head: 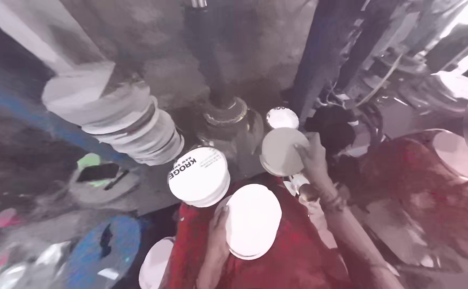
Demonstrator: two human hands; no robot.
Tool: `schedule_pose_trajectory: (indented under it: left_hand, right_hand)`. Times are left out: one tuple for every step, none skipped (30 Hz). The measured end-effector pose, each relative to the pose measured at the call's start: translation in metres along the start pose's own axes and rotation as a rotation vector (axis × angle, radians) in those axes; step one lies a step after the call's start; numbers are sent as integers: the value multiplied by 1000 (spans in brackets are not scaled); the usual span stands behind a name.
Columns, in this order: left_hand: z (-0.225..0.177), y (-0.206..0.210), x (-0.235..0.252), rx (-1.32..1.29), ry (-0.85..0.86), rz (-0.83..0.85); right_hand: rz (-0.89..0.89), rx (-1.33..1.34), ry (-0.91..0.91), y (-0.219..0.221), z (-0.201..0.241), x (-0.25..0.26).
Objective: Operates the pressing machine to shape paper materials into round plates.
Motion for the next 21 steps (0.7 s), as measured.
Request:
schedule_pose_trajectory:
  left_hand:
    - [0, 0, 0, 1, -3, -7]
    - [-2, 2, -1, -10, 1, -7]
    - [-5, 3, -1, -27, 17, 9]
    - [-8, 4, -1, -48, 37, 18]
    - [-12, 6, 0, -85, 73, 21]
    - [-15, 7, 2, -121, 109, 19]
    - [-18, 8, 4, -138, 138, 21]
    - [-21, 8, 5, -134, 162, 23]
    - [-24, 9, 5, -129, 177, 15]
    - [-26, 10, 4, -124, 188, 5]
    - [-28, 10, 2, -116, 194, -5]
    - [-30, 11, 0, -110, 190, -20]
    - [-31, 11, -2, -114, 181, -29]
    - [-32, 11, -4, -121, 179, -32]
    - [-33, 11, -6, -127, 190, -24]
    - [-33, 11, -9, -141, 206, -18]
    - [-33, 12, -11, -150, 223, -22]
    - [-33, 13, -13, -155, 247, -27]
    - [-34, 15, -15, -153, 286, -18]
    - [-36, 16, -18, -123, 339, 15]
    - [-38, 17, -21, -93, 388, 82]
  right_hand:
    - [39, 97, -150, -4, 11, -17]
    - [61, 144, -343, -6, 22, -38]
    - [95, 140, -561, -6, 31, -61]
    - [134, 97, -781, -4, 37, -84]
    - [211, 52, -967, -1, 38, -103]
    - [293, 3, -1105, 3, 35, -117]
    - [378, -37, -1178, 5, 30, -127]
    - [442, -68, -1201, 6, 24, -133]
    - [491, -93, -1187, 7, 17, -136]
    - [527, -99, -1152, 7, 12, -136]
    - [539, -90, -1102, 7, 8, -135]
    - [517, -68, -1038, 6, 5, -132]
    - [467, -32, -946, 5, 2, -127]
    - [422, 23, -830, 4, 2, -121]
    - [397, 81, -702, 6, 1, -115]
    - [425, 168, -565, 10, -2, -111]
    - [480, 267, -429, 15, -7, -110]
    - [551, 356, -290, 20, -9, -112]
    - [630, 437, -146, 23, -11, -116]
    - [691, 493, -29, 27, -13, -121]
    - [722, 535, 30, 32, -14, -127]
Point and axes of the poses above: each hand's wrist, its own x-axis towards the middle knuckle, its own y-axis out of the palm, z = x × y, the point moved 4 cm from there along x, towards the middle knuckle, and after that the axes turned 15 degrees about y, right-handed, at the moved point
